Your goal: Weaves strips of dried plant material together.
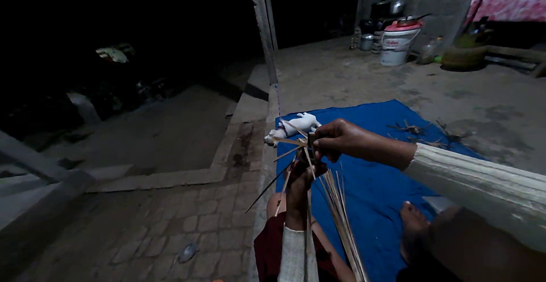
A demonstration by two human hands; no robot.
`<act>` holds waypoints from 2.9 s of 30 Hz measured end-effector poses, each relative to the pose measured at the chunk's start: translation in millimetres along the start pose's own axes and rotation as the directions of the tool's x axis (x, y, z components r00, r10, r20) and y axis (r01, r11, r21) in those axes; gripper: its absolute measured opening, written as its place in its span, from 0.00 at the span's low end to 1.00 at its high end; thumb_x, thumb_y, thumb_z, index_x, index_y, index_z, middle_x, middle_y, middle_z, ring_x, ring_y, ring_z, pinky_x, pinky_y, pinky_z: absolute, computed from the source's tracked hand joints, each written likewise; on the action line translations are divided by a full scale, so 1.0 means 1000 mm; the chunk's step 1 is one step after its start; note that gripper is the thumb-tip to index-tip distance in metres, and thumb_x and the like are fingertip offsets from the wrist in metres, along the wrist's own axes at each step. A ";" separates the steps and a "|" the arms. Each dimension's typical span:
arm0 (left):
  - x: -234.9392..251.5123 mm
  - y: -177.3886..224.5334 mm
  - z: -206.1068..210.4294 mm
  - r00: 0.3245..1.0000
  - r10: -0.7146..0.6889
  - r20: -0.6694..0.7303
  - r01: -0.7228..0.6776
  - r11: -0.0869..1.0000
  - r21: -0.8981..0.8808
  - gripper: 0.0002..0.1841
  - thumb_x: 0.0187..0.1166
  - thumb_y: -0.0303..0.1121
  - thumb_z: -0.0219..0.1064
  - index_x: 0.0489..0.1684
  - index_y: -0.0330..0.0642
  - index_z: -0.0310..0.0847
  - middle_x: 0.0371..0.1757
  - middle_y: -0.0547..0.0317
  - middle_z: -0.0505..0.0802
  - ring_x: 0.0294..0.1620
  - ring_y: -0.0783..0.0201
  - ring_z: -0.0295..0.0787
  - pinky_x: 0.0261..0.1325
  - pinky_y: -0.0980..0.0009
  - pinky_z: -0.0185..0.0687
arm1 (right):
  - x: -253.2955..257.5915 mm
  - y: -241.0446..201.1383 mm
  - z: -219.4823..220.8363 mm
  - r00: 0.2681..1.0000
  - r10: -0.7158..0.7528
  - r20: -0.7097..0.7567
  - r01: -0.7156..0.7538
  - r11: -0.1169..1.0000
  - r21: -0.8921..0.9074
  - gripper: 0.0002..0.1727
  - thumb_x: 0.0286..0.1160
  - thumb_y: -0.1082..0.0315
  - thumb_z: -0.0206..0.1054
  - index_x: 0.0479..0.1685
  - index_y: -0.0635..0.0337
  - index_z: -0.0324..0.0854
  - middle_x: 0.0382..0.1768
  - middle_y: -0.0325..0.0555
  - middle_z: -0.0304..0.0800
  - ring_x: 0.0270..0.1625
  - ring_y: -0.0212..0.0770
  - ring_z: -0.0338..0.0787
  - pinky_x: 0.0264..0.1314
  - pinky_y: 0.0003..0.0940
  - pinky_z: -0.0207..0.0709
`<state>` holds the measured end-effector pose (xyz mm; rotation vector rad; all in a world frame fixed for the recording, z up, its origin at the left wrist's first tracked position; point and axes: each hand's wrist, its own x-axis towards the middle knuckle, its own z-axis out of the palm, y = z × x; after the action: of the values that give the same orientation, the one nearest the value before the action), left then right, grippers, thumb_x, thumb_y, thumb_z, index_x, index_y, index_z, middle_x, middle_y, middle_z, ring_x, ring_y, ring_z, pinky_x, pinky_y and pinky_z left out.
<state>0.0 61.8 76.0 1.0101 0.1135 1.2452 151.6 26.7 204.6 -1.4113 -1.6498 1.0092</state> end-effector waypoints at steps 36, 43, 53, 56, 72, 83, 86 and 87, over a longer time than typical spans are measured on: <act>0.001 0.008 0.019 0.947 0.113 -0.299 -0.039 0.969 0.243 0.11 0.70 0.13 0.68 0.47 0.31 0.79 0.37 0.60 0.91 0.39 0.73 0.89 0.48 0.77 0.87 | -0.009 0.001 0.005 0.988 -0.112 0.109 0.152 0.854 -0.498 0.08 0.81 0.70 0.66 0.40 0.65 0.88 0.28 0.42 0.84 0.29 0.28 0.78 0.36 0.26 0.73; -0.001 0.008 0.020 0.953 0.097 -0.289 -0.051 0.985 0.163 0.10 0.71 0.11 0.64 0.43 0.34 0.78 0.34 0.65 0.90 0.37 0.77 0.89 0.45 0.79 0.88 | -0.013 0.004 0.023 0.946 -0.318 0.065 0.250 0.588 -0.769 0.08 0.75 0.69 0.65 0.34 0.64 0.86 0.27 0.51 0.86 0.33 0.50 0.87 0.36 0.51 0.78; 0.002 0.004 0.021 0.951 0.049 -0.307 -0.042 0.999 0.029 0.12 0.69 0.15 0.68 0.48 0.33 0.80 0.38 0.58 0.92 0.41 0.70 0.90 0.53 0.72 0.89 | -0.009 0.000 0.020 0.990 -0.134 0.032 0.124 0.762 -0.636 0.09 0.81 0.68 0.63 0.47 0.64 0.85 0.36 0.52 0.87 0.39 0.48 0.86 0.44 0.50 0.79; 0.001 0.005 0.027 0.939 0.057 -0.338 -0.050 0.998 0.029 0.10 0.71 0.14 0.67 0.47 0.30 0.80 0.36 0.57 0.92 0.39 0.71 0.90 0.48 0.74 0.89 | -0.011 0.004 0.027 0.989 -0.136 0.055 0.141 0.788 -0.599 0.08 0.78 0.70 0.65 0.47 0.65 0.83 0.34 0.50 0.86 0.38 0.46 0.87 0.44 0.49 0.80; -0.002 0.010 0.047 0.873 0.208 -0.440 -0.116 0.967 0.227 0.10 0.69 0.13 0.68 0.43 0.32 0.79 0.35 0.63 0.90 0.38 0.77 0.88 0.48 0.80 0.86 | -0.007 0.001 0.029 0.998 0.061 -0.017 -0.061 0.848 -0.527 0.16 0.79 0.62 0.69 0.55 0.64 0.76 0.37 0.48 0.84 0.42 0.46 0.85 0.48 0.51 0.79; -0.008 0.026 0.035 0.941 0.194 -0.279 -0.190 0.981 0.042 0.07 0.74 0.24 0.66 0.45 0.36 0.77 0.30 0.58 0.89 0.28 0.75 0.86 0.31 0.81 0.83 | -0.004 0.015 0.013 0.983 0.182 -0.020 -0.141 0.689 -0.711 0.20 0.74 0.71 0.70 0.63 0.68 0.76 0.50 0.64 0.87 0.57 0.66 0.87 0.56 0.67 0.76; -0.009 0.041 0.038 0.930 0.222 -0.294 -0.194 0.974 0.121 0.07 0.77 0.20 0.62 0.48 0.33 0.76 0.35 0.55 0.91 0.34 0.72 0.90 0.37 0.79 0.87 | -0.001 0.016 -0.004 0.988 0.127 -0.087 -0.153 0.740 -0.655 0.15 0.78 0.70 0.67 0.60 0.67 0.79 0.48 0.62 0.88 0.54 0.62 0.88 0.56 0.65 0.77; -0.009 0.051 0.050 0.907 0.136 -0.400 -0.103 0.989 0.103 0.08 0.77 0.16 0.57 0.48 0.31 0.76 0.36 0.52 0.91 0.37 0.67 0.91 0.46 0.73 0.89 | -0.002 0.012 -0.007 0.992 0.070 -0.107 -0.122 0.771 -0.625 0.14 0.80 0.69 0.67 0.59 0.67 0.81 0.46 0.59 0.88 0.50 0.58 0.89 0.55 0.61 0.79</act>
<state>-11.8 24.2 136.7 0.8215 0.4333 1.5633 163.3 26.5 197.2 -1.9554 -1.9732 0.4320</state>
